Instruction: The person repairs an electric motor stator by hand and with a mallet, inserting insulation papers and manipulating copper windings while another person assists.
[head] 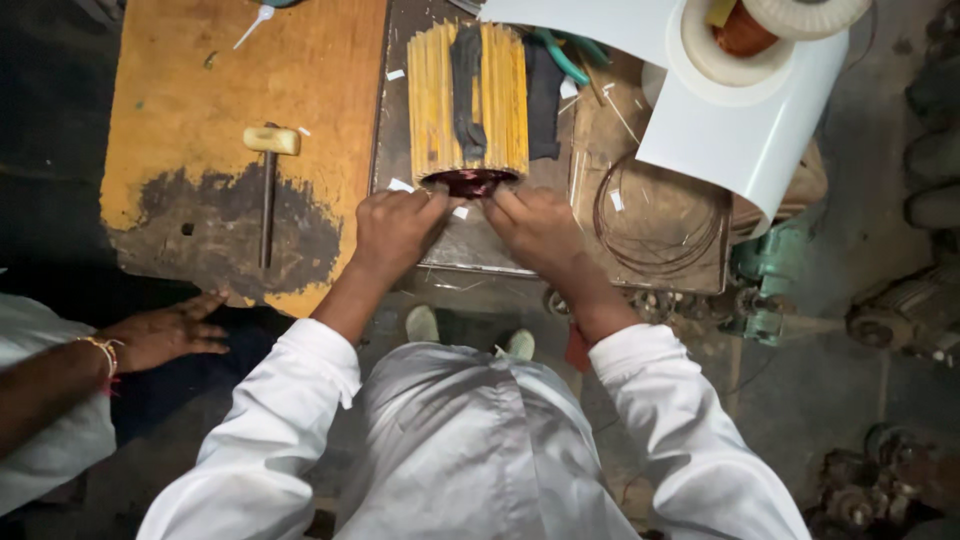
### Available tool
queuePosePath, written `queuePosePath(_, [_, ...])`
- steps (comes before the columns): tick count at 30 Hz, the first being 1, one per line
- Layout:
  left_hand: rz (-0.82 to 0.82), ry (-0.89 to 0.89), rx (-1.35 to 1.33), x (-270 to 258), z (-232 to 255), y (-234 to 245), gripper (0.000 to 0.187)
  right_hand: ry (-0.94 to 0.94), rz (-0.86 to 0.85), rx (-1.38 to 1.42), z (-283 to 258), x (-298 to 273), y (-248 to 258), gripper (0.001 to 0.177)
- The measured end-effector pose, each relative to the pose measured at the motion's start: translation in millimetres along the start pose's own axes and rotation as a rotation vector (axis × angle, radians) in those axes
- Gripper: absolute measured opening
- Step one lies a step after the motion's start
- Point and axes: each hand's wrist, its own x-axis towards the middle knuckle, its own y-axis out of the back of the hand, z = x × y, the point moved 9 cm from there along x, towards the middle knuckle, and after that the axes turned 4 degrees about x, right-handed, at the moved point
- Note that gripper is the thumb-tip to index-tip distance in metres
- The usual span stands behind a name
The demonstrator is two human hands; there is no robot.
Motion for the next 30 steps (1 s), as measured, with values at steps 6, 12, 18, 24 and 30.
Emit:
queuePosePath(6, [0.12,0.411,-0.163,-6,-26,28,0.053,-0.555,0.368,0.463,44,-44,21,0.034])
queuePosePath(12, [0.092,0.353,-0.433,-6,-30,-20,0.09,-0.864,0.161,1.099,55,-14,-54,0.097])
queuePosePath(18, [-0.008,0.625,-0.469,-21,-41,-57,0.069,-0.631,0.395,0.758,44,-10,-30,0.076])
queuePosePath(24, [0.1,0.613,-0.398,-12,-41,-50,0.045,-0.785,0.393,0.955,39,-14,-32,0.063])
queuePosePath(30, [0.139,0.501,-0.449,-2,-29,-20,0.059,-0.828,0.471,1.088,41,-17,-40,0.055])
